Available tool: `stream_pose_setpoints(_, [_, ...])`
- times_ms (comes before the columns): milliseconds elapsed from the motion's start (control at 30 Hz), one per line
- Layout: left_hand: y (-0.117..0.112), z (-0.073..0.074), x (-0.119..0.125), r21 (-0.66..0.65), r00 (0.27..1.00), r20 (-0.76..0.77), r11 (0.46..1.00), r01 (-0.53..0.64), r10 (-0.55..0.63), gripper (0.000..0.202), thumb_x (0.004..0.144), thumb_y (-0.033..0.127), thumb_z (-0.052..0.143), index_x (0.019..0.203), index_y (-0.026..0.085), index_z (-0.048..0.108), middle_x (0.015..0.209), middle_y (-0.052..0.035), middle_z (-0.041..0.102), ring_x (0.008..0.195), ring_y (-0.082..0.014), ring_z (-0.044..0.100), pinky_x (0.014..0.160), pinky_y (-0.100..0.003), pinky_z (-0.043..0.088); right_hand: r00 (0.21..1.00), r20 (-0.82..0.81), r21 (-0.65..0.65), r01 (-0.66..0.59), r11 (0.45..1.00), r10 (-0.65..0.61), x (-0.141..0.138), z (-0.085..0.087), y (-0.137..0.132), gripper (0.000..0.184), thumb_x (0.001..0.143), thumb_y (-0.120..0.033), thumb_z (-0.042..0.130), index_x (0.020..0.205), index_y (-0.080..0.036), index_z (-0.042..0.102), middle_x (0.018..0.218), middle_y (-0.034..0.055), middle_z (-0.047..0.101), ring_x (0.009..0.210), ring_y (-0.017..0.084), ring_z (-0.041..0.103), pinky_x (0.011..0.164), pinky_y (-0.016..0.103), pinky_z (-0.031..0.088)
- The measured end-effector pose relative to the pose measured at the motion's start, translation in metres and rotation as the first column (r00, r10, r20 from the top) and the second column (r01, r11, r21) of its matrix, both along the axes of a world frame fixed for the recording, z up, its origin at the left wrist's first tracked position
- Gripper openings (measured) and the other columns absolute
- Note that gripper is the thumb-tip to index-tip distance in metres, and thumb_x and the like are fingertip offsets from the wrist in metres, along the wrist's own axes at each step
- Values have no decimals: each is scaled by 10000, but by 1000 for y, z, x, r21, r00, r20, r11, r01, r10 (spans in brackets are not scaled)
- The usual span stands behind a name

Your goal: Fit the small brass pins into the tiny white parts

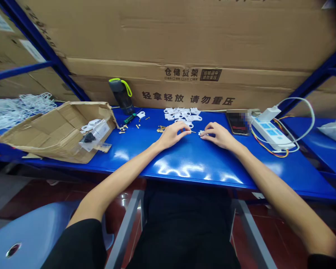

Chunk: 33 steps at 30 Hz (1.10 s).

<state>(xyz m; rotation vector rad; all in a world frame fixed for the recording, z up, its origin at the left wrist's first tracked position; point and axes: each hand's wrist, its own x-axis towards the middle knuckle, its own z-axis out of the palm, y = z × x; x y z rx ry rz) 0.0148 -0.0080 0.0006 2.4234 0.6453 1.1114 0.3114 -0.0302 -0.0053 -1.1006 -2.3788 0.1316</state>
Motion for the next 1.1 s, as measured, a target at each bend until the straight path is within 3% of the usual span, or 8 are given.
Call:
stream_pose_setpoints(200, [-1,1,2,-60,1000,18,998,-3,4,307,1051,479,630,1040,204,767,1057,-75,757,883,-189,654,862,-347,528,1000,-19,47,4,999,-3,-8,6,-6,241,1010,-449,680,1001,-275,846,997,82,764,918,267,661,849,434,501])
stream_pose_setpoints(400, [-4,2,6,-225,997,72,974,-22,39,308,1006,488,689,1010,194,783,1048,-67,776,896,-191,672,816,-329,528,961,-275,72,-9,997,29,-24,27,-25,173,1000,-398,695,997,-281,822,947,40,821,876,259,699,878,455,529])
stream_pose_setpoints(567, [-8,5,9,-308,996,87,951,0,28,318,986,489,705,1020,185,795,1072,-72,784,957,-206,687,829,-326,523,924,-382,69,4,998,23,-33,32,-34,183,980,-435,710,981,-286,817,924,32,825,853,256,739,884,453,575])
stream_pose_setpoints(833, [-10,4,10,-389,993,119,921,40,7,335,961,506,731,1022,184,801,1061,-66,783,951,-204,695,848,-331,528,912,-411,21,-18,1000,25,-35,31,-35,190,975,-426,714,1002,-262,806,968,49,806,850,229,773,822,386,624])
stream_pose_setpoints(1100, [-13,7,11,-399,992,128,916,35,18,388,945,555,731,1014,181,808,1049,-74,788,924,-204,684,828,-336,525,923,-383,30,-27,999,36,-39,29,-35,196,988,-437,690,993,-279,807,975,46,821,883,244,768,834,408,627])
